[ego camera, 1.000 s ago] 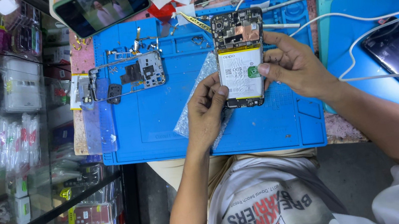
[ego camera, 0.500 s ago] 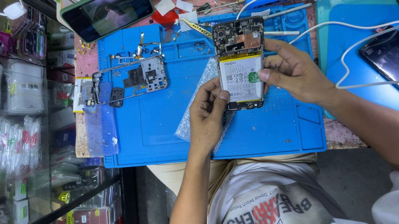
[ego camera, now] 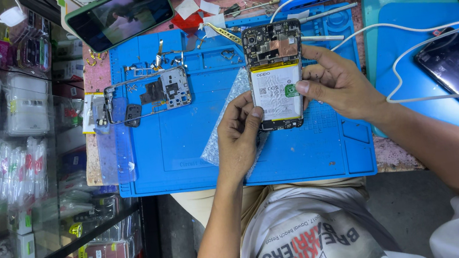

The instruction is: The person disassembles a mobile phone on a blue mat. They use a prying tool to separate the internal components and a toothbrush to clean the circuit board and connectors. The person handles the battery, motherboard, and the phone frame.

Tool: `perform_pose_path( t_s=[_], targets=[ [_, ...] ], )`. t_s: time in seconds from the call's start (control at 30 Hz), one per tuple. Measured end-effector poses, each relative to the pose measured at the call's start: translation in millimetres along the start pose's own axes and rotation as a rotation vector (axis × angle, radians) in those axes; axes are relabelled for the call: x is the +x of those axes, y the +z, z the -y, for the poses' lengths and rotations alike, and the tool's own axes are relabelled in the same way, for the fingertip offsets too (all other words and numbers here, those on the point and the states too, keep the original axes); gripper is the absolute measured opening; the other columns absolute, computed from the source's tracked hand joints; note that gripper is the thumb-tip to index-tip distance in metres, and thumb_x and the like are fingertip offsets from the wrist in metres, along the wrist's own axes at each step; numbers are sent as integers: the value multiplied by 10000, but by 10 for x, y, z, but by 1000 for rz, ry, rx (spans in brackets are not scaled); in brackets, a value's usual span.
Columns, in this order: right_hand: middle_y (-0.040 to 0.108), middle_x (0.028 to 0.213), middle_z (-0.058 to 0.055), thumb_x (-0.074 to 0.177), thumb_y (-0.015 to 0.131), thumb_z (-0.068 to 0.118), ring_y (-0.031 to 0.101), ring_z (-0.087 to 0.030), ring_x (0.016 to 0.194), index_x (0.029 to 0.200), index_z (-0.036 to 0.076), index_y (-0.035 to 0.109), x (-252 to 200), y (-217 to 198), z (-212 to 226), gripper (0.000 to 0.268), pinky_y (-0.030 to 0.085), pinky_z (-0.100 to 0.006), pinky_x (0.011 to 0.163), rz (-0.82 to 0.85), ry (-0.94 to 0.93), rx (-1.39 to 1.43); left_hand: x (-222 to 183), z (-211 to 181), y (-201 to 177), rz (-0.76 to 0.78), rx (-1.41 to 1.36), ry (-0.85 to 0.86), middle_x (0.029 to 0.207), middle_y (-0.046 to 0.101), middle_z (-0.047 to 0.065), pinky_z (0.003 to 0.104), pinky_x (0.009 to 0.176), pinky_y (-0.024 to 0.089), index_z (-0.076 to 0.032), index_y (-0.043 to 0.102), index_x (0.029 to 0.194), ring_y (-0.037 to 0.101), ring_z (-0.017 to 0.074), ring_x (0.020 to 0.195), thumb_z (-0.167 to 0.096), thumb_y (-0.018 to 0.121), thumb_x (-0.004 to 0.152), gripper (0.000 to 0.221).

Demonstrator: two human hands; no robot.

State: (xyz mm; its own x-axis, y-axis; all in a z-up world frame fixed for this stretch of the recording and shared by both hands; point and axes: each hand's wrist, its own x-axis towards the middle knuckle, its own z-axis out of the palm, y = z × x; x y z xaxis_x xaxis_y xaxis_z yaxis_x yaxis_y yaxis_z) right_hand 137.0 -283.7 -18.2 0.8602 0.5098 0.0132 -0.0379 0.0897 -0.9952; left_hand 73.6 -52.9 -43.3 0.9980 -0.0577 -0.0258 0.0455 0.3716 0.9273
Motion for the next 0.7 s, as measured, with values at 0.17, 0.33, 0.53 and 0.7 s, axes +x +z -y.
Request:
perform_pose_path(
  t_s=[0.17, 0.33, 0.53, 0.7],
  targets=[
    [698, 1194, -151, 1065, 542, 57, 676, -159, 1011, 1615, 56, 330, 5, -7, -4, 589, 586, -333, 824, 6, 0, -41, -9, 9, 2, 6, 4, 13, 1165, 726, 137, 297, 997, 538, 79, 532, 1389, 673, 147, 1104, -58, 568, 1077, 342],
    [696, 1198, -138, 1048, 539, 56, 681, -148, 1051, 1604, 62, 323, 18, 27, 19, 596, 594, -332, 857, -20, 32, -2, -16, 23, 5, 4, 30, 37, 1158, 722, 134, 291, 990, 532, 77, 536, 1396, 666, 140, 1096, -55, 566, 1087, 337],
    [709, 1148, -144, 1048, 552, 57, 670, -152, 987, 1616, 68, 341, 9, 18, 21, 607, 577, -334, 816, -34, 39, -66, -25, 27, 6, 0, 34, 40, 1179, 723, 134, 288, 999, 529, 72, 532, 1392, 666, 138, 1112, -52, 562, 1082, 335],
    [704, 1192, -142, 1043, 549, 57, 687, -164, 1040, 1600, 60, 335, 22, 21, 23, 597, 607, -349, 836, -21, 23, -38, -17, 23, 7, -11, 44, 33, 1191, 716, 147, 293, 1006, 532, 72, 537, 1392, 663, 143, 1116, -47, 564, 1085, 330]
  ],
)
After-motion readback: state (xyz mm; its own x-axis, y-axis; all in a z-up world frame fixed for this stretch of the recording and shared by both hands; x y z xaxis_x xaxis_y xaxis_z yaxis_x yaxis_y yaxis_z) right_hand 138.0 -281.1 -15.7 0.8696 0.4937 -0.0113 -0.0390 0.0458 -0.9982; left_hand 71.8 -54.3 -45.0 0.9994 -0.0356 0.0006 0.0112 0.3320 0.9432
